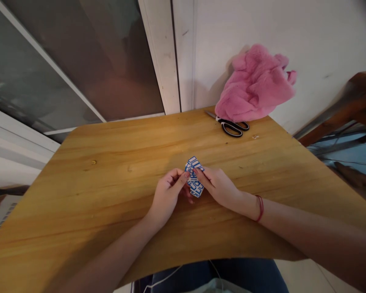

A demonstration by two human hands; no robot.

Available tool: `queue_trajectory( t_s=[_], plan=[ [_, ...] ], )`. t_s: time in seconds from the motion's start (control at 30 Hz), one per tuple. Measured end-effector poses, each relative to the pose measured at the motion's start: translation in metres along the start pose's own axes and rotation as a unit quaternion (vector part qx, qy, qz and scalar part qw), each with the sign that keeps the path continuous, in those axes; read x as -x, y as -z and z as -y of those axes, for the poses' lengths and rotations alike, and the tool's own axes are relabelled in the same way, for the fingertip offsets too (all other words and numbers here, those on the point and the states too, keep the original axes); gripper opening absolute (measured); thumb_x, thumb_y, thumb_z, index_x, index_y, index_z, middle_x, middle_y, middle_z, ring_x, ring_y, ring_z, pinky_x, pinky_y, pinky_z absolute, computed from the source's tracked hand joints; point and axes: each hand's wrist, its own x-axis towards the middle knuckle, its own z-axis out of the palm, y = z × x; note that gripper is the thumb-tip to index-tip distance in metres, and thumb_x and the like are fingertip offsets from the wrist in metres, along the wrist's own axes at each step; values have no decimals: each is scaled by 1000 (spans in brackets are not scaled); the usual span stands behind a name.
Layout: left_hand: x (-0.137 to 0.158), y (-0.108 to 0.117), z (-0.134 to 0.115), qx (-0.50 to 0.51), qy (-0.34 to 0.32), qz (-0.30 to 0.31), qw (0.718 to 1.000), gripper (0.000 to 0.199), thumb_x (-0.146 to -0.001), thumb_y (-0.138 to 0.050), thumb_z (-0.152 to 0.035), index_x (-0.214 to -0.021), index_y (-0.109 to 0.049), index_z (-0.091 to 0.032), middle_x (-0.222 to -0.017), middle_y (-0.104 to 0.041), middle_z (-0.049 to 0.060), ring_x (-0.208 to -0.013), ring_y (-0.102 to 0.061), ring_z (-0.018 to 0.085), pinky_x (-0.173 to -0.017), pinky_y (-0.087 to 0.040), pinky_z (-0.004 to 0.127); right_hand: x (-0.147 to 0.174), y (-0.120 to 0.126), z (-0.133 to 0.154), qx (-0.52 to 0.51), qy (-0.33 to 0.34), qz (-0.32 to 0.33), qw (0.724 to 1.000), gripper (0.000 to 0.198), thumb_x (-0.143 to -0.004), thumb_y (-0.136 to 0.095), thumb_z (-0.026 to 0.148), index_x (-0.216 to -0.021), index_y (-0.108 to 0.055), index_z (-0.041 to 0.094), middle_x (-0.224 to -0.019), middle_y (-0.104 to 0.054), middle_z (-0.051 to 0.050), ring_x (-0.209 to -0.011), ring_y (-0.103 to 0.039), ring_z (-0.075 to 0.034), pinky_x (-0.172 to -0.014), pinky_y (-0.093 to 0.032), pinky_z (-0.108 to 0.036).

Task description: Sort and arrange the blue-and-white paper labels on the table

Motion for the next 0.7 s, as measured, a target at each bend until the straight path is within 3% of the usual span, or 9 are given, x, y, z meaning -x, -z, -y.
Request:
queue_trajectory(
  t_s=[0.23, 0.43, 0.7],
  plan=[
    [0, -1, 1, 16, 23, -1, 1000, 29, -79, -58, -40, -68, -53, -14, -55, -53, -3, -44, -53, 9, -41, -49, 22, -1, 0, 1, -7, -6, -3, 1000, 37, -95, -30, 33, -67, -48, 16, -60, -54, -1, -52, -45, -9, -51, -30, -22],
    [3, 1, 1, -14, -12, 2, 1000, 22, -81, -57, -37, -77, -55, -15, -59, -56, -2, -50, -54, 10, -45, -49, 21, -1, 0, 1, -4, -11, -6, 1000, 37, -95, -29, 34, -69, -48, 16, -60, -54, -1, -52, -46, -9, -52, -31, -22],
    [2, 1, 0, -30, -16, -16, 999, 25, -80, -57, -38, -70, -52, -16, -58, -51, -4, -46, -49, 8, -39, -48, 20, -1, 1, 2, -8, -3, 15, 1000, 37, -95, -29, 34, -69, -47, 16, -60, -54, 0, -51, -46, -9, -50, -29, -21]
  ],
)
